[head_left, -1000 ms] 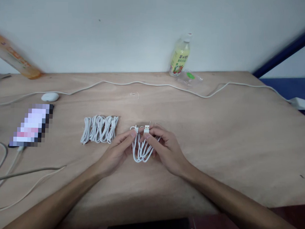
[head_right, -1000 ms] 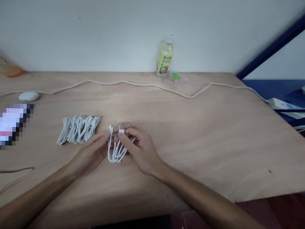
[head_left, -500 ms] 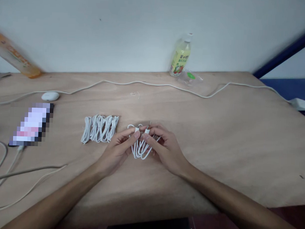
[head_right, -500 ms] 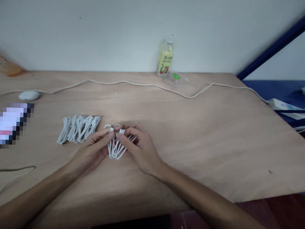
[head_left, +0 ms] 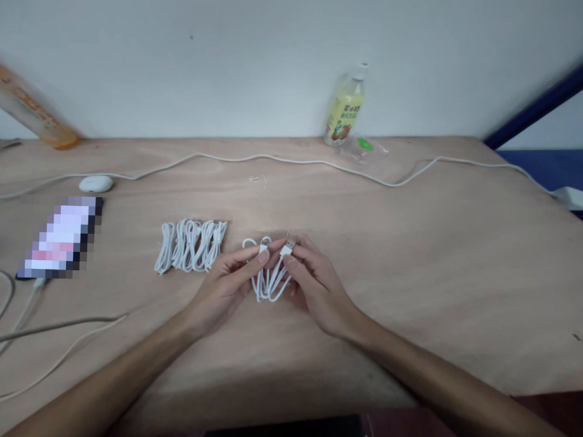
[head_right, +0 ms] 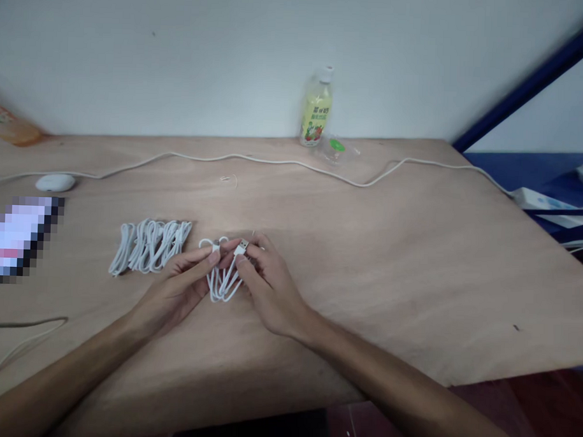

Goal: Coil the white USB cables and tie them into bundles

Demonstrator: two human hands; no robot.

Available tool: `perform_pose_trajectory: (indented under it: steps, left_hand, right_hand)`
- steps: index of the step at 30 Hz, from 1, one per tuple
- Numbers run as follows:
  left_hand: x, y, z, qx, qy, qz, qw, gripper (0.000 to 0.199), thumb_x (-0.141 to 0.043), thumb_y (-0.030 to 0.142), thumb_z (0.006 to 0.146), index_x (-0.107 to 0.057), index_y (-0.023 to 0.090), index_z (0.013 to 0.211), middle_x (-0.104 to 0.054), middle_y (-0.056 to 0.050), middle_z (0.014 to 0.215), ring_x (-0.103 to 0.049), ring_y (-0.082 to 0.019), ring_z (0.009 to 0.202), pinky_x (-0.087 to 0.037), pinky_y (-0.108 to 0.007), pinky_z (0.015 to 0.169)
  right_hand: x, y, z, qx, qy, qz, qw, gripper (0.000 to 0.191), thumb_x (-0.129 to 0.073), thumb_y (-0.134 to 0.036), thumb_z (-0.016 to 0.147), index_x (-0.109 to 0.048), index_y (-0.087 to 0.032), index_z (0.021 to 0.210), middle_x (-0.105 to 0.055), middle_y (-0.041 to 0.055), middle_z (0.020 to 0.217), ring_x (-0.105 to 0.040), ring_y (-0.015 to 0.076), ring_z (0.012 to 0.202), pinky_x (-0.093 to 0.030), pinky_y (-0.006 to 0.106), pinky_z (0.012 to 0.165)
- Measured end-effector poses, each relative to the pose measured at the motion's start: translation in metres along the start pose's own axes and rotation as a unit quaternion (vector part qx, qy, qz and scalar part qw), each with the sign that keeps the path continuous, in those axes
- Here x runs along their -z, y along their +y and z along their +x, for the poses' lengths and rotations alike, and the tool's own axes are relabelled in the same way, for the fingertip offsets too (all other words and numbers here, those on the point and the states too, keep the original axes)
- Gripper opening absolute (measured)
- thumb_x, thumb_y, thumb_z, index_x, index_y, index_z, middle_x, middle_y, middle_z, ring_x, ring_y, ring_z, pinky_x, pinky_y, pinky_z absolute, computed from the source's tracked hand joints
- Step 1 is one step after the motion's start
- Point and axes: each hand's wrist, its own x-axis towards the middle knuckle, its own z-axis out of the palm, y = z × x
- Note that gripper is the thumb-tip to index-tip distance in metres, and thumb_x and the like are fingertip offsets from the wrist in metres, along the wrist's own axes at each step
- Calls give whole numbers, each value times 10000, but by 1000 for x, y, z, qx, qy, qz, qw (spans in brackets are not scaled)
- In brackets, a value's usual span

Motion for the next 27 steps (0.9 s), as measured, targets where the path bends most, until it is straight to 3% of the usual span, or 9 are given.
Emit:
perform_pose_trajectory:
  steps: [5,11,21,27]
  left_hand:
    - [1,-1,1,-2,1,1,1000,293,-942,443,869,-920,279,1111,-860,-76,1026,-759,-245,1062,-594,-370,967]
    - [4,-2,1,-7,-14,4,1000,320,-916,447,898,-911,237,1140,-794,-59,925,-715,-213,946,-573,-346,879]
    - [0,2,1,-8,-16,0,1000,316,-947,452,860,-839,163,787,-598,-2,789,-561,-141,794,-509,-263,759]
    - [-1,1,1,-8,-6,5,1000,303,-972,458,827,-871,174,850,-629,-6,814,-575,-142,809,-521,-261,778]
  right_hand:
    - [1,-1,0,4,-13,10,1000,300,-579,-437,1117,-842,-293,1092,-627,71,1150,-641,239,1088,-592,422,987]
    - [1,3,0,-5,-35,26,999,367,-562,-502,1124,-856,-295,1049,-623,68,1159,-613,219,998,-579,416,989]
    - [2,2,1,-22,-55,40,997,401,-566,-513,1125,-849,-261,994,-643,71,1071,-612,246,1083,-556,414,985]
    - [2,4,1,-18,-55,36,998,392,-567,-511,1129,-856,-265,1030,-660,70,1079,-620,240,1064,-564,407,969]
